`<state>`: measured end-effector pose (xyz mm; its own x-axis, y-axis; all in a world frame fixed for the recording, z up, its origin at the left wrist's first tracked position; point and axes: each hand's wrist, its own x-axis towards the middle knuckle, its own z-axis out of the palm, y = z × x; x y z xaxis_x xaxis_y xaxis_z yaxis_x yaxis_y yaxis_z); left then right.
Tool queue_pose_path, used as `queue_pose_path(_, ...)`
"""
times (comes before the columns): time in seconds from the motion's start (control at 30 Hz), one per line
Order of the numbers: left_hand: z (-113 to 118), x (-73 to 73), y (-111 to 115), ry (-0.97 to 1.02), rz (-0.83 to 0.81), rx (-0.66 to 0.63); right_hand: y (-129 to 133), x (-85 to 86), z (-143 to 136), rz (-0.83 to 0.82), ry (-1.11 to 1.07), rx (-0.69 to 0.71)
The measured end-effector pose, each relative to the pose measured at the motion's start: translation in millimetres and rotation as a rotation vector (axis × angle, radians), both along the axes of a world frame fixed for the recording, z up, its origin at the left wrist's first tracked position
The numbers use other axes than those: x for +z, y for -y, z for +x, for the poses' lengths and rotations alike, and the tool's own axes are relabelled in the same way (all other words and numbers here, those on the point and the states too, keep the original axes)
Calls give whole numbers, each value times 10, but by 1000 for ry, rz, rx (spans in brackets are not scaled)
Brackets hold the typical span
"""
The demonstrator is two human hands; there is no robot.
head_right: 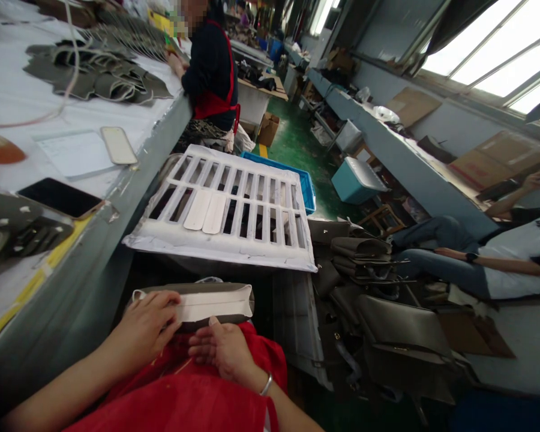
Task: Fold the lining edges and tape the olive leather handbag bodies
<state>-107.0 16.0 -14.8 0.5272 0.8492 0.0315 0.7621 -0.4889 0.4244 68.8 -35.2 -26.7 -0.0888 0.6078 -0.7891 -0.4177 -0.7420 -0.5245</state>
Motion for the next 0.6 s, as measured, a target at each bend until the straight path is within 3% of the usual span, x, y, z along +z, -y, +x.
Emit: queue_pose_path(0.6, 65, 57, -40, -78, -15, 37, -91, -97, -321, 39, 115, 82)
